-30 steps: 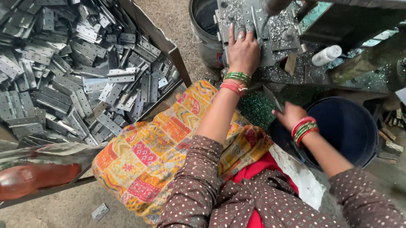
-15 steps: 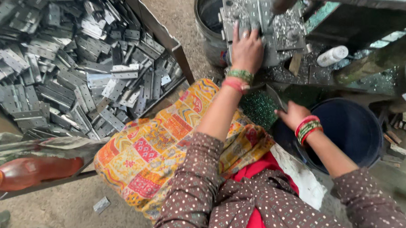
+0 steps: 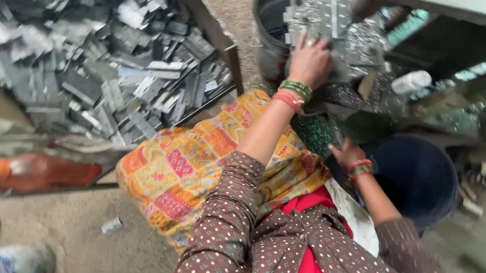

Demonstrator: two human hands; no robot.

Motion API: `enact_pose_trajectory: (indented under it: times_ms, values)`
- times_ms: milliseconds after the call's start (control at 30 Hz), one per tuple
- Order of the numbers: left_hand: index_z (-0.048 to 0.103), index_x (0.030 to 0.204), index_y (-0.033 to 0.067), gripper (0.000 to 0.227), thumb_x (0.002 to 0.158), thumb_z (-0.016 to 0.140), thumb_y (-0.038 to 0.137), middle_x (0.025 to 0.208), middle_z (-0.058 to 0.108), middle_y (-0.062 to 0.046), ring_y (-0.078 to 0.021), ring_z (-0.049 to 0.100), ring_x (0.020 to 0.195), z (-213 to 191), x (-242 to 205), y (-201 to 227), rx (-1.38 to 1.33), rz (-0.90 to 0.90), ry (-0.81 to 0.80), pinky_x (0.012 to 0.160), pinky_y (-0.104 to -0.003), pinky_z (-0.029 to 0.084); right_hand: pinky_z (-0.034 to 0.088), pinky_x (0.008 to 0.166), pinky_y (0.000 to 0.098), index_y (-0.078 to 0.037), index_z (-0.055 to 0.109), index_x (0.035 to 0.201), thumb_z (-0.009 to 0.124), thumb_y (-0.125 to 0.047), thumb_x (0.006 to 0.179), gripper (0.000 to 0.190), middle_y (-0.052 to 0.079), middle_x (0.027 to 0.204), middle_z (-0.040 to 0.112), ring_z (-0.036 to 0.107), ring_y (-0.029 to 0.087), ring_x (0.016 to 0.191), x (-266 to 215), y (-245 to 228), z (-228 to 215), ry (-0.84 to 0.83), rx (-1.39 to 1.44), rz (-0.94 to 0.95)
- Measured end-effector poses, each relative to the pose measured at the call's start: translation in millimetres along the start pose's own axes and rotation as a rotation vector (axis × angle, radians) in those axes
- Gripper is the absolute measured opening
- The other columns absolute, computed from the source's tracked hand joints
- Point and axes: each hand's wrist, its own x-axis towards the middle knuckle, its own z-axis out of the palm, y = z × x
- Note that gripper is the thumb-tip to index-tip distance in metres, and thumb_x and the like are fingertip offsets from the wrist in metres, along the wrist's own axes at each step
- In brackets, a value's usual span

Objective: The person operates a drill press to process small metal plates. They pick up plates from a nearby bin, position them under the drill, activate the machine, and then place the finished pieces back into the bin.

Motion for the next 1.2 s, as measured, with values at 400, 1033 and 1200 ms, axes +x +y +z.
enact_pose_trajectory:
  times_ms: [400, 1033, 1200]
  values:
    - [0.064, 0.123, 0.0103, 0.035, 0.089, 0.064, 0.019, 0.128, 0.063, -0.010, -0.0308, 0.065, 0.117, -32, -237, -127, -0.015, -0.446, 0.433, 0.100, -0.042, 0.053, 0.055, 0.078, 0.0593, 0.000, 0.059, 0.119, 0.061, -0.053, 0.105, 0.055, 0.033, 0.094, 0.073, 0.071, 0.053, 0.088, -50, -70, -81, 0.223, -0.691, -0.188]
    - [0.068, 0.087, 0.0068, 0.022, 0.073, 0.075, 0.023, 0.119, 0.063, -0.014, -0.0352, 0.056, 0.115, 5, -253, -263, 0.394, -0.731, 0.339, 0.106, -0.063, 0.026, 0.056, 0.074, 0.0563, -0.005, 0.056, 0.109, 0.063, -0.039, 0.098, 0.037, 0.025, 0.086, 0.073, 0.071, 0.046, 0.083, -62, -100, -78, 0.178, -0.567, -0.010]
    - [0.065, 0.099, 0.0083, 0.019, 0.082, 0.073, 0.013, 0.126, 0.063, -0.009, -0.0322, 0.060, 0.119, 4, -250, -242, 0.415, -0.642, 0.315, 0.106, -0.051, 0.043, 0.056, 0.073, 0.0553, -0.004, 0.056, 0.108, 0.062, -0.034, 0.098, 0.033, 0.023, 0.084, 0.073, 0.072, 0.045, 0.081, -69, -107, -76, 0.196, -0.553, -0.045]
